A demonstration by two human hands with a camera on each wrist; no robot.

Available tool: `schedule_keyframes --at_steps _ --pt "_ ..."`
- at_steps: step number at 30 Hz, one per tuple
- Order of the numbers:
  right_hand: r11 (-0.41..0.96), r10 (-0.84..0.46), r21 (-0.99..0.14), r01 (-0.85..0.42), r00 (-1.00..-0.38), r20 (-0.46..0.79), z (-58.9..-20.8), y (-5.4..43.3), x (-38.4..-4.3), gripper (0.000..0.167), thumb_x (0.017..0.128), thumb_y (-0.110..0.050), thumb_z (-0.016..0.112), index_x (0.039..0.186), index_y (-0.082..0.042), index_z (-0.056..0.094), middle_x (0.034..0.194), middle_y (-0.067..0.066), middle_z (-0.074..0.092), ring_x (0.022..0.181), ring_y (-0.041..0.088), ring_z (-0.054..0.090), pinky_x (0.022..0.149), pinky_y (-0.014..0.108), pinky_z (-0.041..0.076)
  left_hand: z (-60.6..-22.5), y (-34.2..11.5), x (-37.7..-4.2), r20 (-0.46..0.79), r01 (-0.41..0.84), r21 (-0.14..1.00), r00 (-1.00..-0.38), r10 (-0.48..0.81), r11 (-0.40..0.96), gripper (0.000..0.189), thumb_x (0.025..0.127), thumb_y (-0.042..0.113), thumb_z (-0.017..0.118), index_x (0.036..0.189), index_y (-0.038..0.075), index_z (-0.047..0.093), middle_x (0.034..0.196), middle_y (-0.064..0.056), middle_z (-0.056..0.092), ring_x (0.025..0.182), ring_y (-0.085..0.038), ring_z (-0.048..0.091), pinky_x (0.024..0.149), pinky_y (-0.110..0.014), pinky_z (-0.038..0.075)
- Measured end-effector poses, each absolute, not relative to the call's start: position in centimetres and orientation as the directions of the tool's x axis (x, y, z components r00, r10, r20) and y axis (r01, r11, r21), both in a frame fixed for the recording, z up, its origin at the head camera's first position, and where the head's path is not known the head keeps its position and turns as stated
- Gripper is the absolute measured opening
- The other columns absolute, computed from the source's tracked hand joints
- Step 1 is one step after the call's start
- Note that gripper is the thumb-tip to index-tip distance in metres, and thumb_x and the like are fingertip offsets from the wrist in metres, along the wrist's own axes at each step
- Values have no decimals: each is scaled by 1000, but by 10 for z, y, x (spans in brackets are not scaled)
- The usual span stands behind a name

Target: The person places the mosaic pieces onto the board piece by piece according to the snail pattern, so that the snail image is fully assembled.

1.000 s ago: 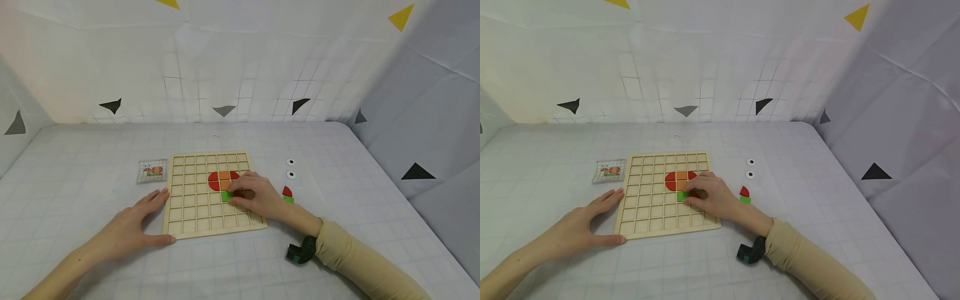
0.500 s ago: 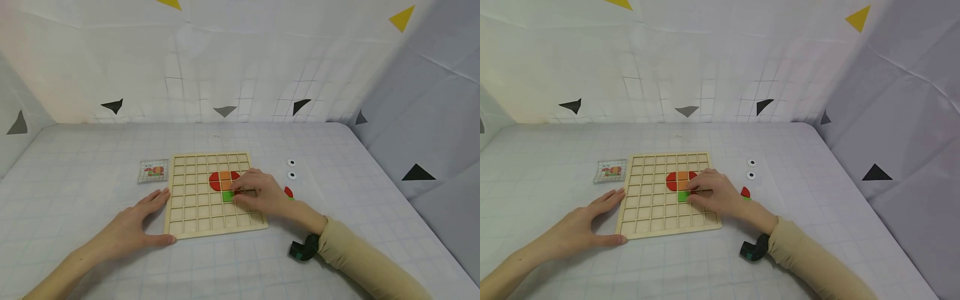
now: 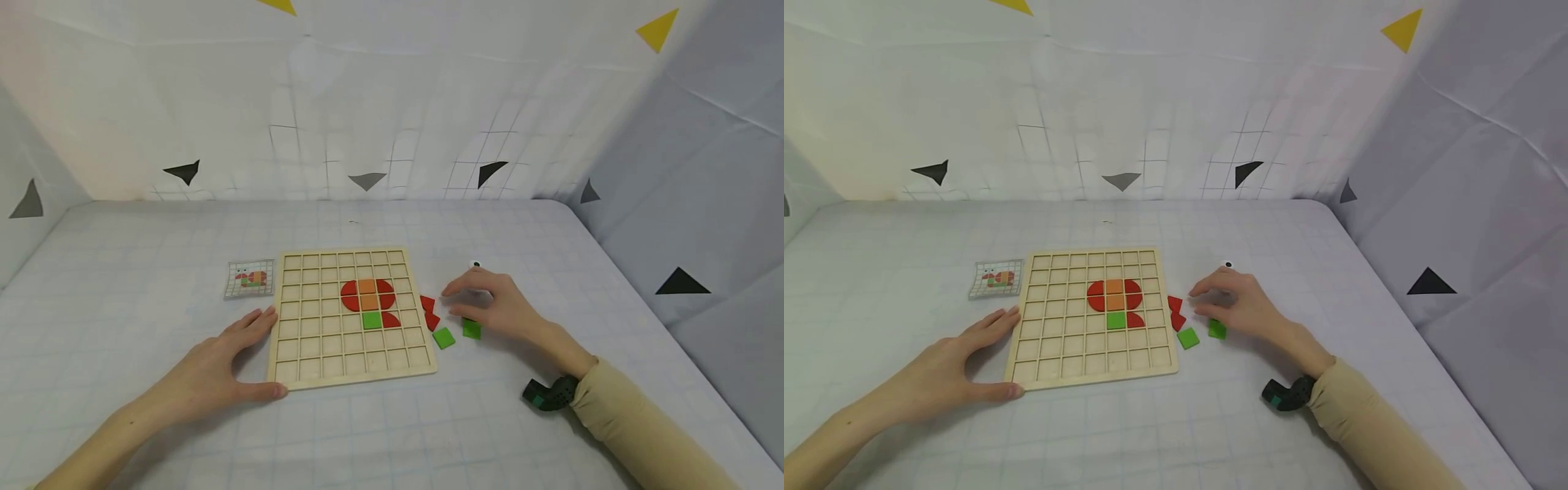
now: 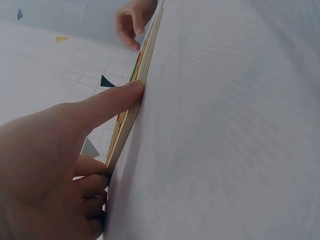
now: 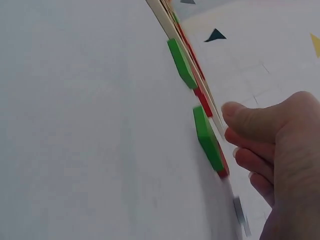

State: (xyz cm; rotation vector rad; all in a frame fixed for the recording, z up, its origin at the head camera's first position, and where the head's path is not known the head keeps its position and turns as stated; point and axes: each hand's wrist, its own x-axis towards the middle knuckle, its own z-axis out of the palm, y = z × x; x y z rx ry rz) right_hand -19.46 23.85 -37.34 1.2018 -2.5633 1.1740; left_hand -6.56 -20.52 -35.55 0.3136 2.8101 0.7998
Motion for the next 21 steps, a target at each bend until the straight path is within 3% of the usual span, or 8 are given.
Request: schedule_keyframes --at_steps 11,16,21 --pt "398 -660 -686 -609 -710 247 -380 261 -190 34 79 -9 85 109 -21 75 112 -7 71 110 10 59 104 21 40 -356 -206 -65 -128 155 534 -957 261 831 114 67 82 69 159 27 30 162 -14 31 142 -47 36 103 -73 32" --pt "404 -630 -671 -622 -721 288 -381 258 -189 35 72 -3 88 104 -11 75 106 2 72 104 13 60 98 17 41 -356 -205 -66 -129 155 533 -957 261 832 114 67 82 69 159 28 30 162 -14 31 142 -47 36 103 -73 33" --pt "400 -627 -677 -618 -723 290 -382 258 -190 39 70 0 88 106 -8 75 108 8 71 106 18 60 101 15 38 -356 -206 -66 -128 155 534 -957 261 831 113 67 82 69 159 28 29 162 -13 31 142 -47 36 103 -72 34"
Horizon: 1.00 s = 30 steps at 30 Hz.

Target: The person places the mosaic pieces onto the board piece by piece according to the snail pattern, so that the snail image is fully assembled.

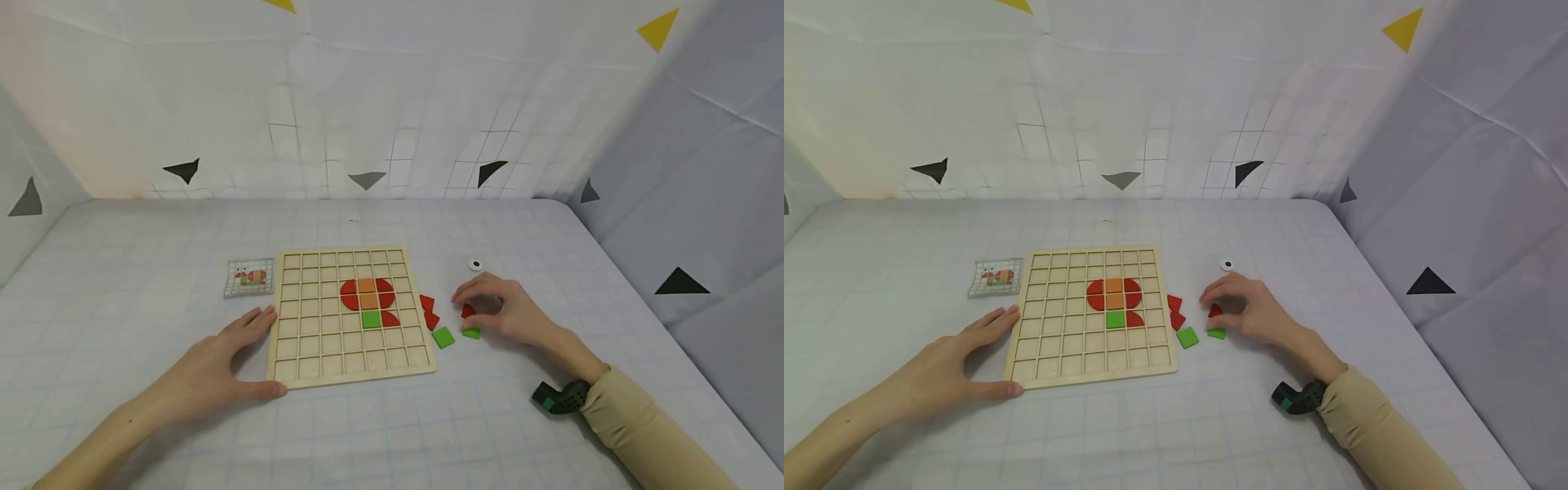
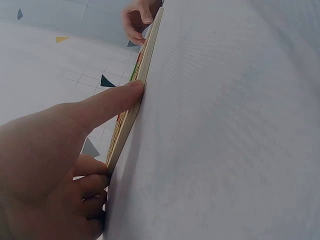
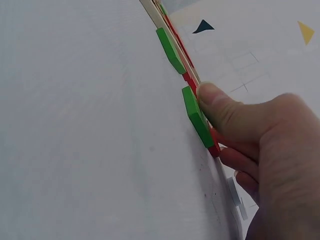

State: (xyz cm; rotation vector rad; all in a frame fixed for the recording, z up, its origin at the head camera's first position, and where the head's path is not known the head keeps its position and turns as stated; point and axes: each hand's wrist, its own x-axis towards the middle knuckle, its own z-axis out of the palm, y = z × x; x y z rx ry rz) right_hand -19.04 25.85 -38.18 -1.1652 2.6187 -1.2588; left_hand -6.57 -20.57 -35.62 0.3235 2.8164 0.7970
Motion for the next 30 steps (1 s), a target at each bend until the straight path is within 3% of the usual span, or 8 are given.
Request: schedule_keyframes --at_steps 6,10,15,20,26,30 --pt "429 -637 -695 -577 -739 220 -382 260 -190 37 76 -7 87 109 -19 75 115 -5 69 112 9 57 102 16 39 -356 -206 -66 -135 150 536 -956 259 831 114 67 82 69 159 28 28 162 -13 30 142 -48 36 103 -72 34" --pt "413 -618 -688 -596 -739 270 -384 258 -191 36 74 -10 88 107 -18 76 111 -3 71 108 11 59 99 16 41 -355 -206 -66 -137 149 534 -956 259 832 114 67 81 70 159 28 29 162 -13 30 142 -47 36 103 -72 33" --pt "369 -618 -690 -623 -719 319 -385 258 -193 38 74 -3 86 109 -12 75 109 3 72 107 17 60 101 17 41 -354 -206 -66 -142 142 539 -956 256 830 114 67 80 71 159 29 28 163 -13 30 142 -47 36 103 -72 33" --pt "363 -662 -691 -625 -695 280 -385 262 -193 38 79 3 80 113 -12 73 116 3 69 113 15 58 104 17 39 -355 -206 -66 -147 138 539 -956 254 831 114 66 81 70 159 29 28 163 -13 30 142 -48 36 103 -72 34" --pt "386 -653 -692 -611 -710 263 -385 262 -192 31 82 -5 81 111 -17 75 116 -3 69 113 11 58 103 18 40 -355 -206 -66 -145 141 536 -956 255 832 115 66 81 71 159 30 27 163 -13 30 142 -48 36 102 -72 34" --pt "349 -677 -691 -633 -680 280 -385 263 -193 32 84 -2 77 114 -13 73 118 1 69 115 14 58 103 19 41 -356 -205 -66 -148 138 538 -956 255 832 115 66 81 71 159 30 27 163 -13 30 142 -48 36 102 -72 34"
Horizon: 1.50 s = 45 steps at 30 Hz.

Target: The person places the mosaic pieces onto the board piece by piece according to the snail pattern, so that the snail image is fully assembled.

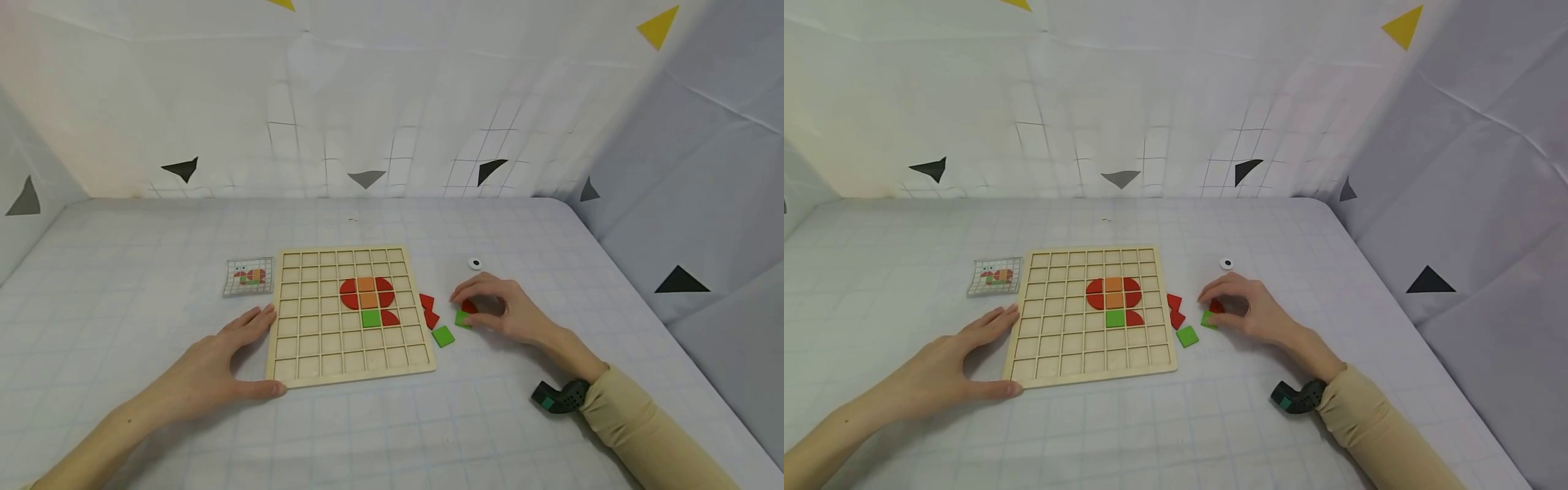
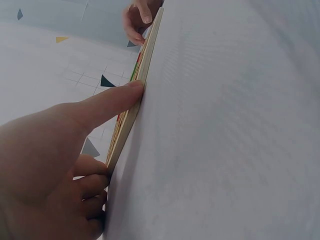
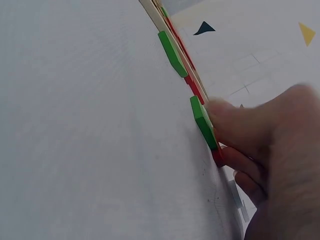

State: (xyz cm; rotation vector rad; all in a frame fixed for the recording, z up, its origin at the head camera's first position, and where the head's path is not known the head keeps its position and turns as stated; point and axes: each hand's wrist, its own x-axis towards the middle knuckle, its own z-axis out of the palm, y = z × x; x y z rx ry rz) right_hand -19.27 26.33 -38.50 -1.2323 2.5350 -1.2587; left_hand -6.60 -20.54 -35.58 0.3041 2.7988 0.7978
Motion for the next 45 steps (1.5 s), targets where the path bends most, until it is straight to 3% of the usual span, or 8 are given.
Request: schedule_keyframes --at_steps 5,13,21,28,32,38,45 --pt "323 -716 -701 -636 -648 259 -383 265 -192 37 84 2 72 119 -10 70 124 3 67 120 15 55 107 21 38 -355 -205 -66 -142 144 539 -956 258 830 114 66 81 71 159 30 27 163 -13 30 142 -48 36 102 -73 34" --pt "392 -648 -692 -606 -716 260 -384 260 -191 37 81 -4 82 114 -18 74 117 -4 70 112 10 59 101 19 42 -353 -206 -66 -142 144 538 -956 257 831 114 67 81 70 159 29 27 163 -12 29 143 -47 35 103 -71 34" --pt "408 -605 -666 -624 -731 315 -380 253 -187 33 76 4 83 107 -5 74 108 9 73 106 22 61 98 15 42 -353 -206 -67 -142 145 533 -956 257 834 115 66 81 70 159 29 28 163 -12 30 142 -48 35 103 -72 34" --pt "453 -562 -604 -656 -736 378 -388 254 -193 30 78 -9 86 105 -17 75 104 -5 72 96 9 63 87 18 49 -354 -205 -67 -134 155 532 -955 263 833 114 67 79 71 159 27 29 163 -13 30 142 -48 35 103 -71 34" --pt "487 -518 -591 -643 -757 398 -385 250 -194 29 79 -11 86 104 -19 74 101 -7 71 90 11 62 81 22 51 -355 -205 -67 -135 156 532 -955 265 833 114 67 78 73 159 26 29 162 -14 30 142 -48 36 102 -72 34" --pt "491 -483 -628 -604 -789 380 -376 225 -190 26 82 -15 84 105 -21 73 102 -9 71 96 13 62 83 31 50 -356 -205 -67 -119 168 533 -955 270 829 113 67 77 74 158 26 30 162 -14 31 141 -48 37 102 -72 35" --pt "397 -551 -658 -640 -740 387 -368 179 -188 22 82 -14 83 102 -14 74 101 -3 72 96 16 63 90 39 52 -357 -204 -66 -114 169 534 -956 269 829 114 67 76 74 158 25 31 162 -15 31 141 -48 36 102 -72 35"
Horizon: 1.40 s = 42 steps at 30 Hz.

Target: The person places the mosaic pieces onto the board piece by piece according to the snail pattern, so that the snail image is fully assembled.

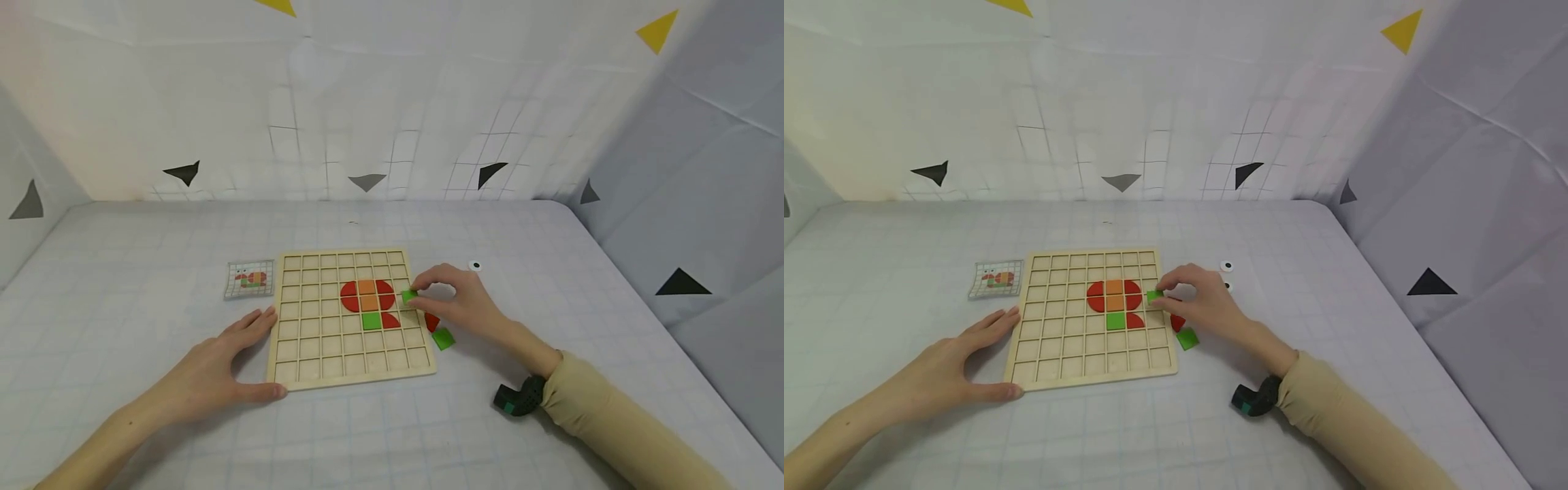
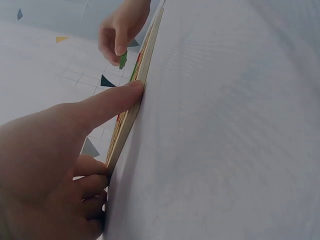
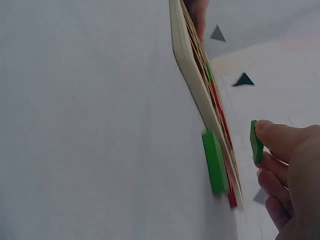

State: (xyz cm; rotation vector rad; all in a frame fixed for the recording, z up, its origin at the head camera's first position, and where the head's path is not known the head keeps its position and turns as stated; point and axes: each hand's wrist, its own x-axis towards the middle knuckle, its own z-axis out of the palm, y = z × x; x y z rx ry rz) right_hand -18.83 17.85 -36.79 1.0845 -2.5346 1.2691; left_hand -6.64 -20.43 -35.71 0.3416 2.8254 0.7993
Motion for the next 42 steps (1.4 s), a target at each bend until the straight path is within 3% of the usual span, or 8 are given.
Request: schedule_keyframes --at_steps 10,17,30,35,42 --pt "314 -598 -657 -685 -680 424 -372 126 -184 20 83 -20 83 100 -13 75 96 -5 73 92 14 64 84 35 54 -357 -205 -65 -138 145 541 -956 258 828 114 66 80 71 159 29 29 163 -12 29 142 -48 35 102 -72 35" --pt "338 -634 -582 -740 -636 440 -372 103 -175 22 79 -22 86 96 -13 74 86 -5 69 76 15 57 68 28 47 -357 -204 -65 -136 145 537 -957 255 831 114 66 82 70 159 28 29 163 -12 29 142 -48 36 102 -73 34" --pt "283 -698 -469 -836 -515 498 -378 98 -169 21 83 -21 83 100 -13 74 96 -6 72 88 10 55 80 26 44 -355 -205 -65 -136 147 535 -957 256 832 114 66 82 70 158 28 30 163 -13 29 142 -48 36 101 -72 36" --pt "275 -697 -458 -845 -503 511 -380 99 -169 19 85 -19 81 101 -11 73 99 -4 73 94 11 58 87 28 47 -355 -205 -65 -135 148 537 -957 258 831 114 66 82 69 158 27 30 163 -13 29 143 -47 35 102 -72 35" --pt "280 -693 -455 -845 -506 514 -380 100 -169 21 84 -19 82 101 -12 74 99 -4 73 93 10 58 87 28 47 -354 -205 -65 -141 143 542 -956 257 828 114 66 81 70 159 28 29 164 -12 29 143 -47 34 102 -72 35"
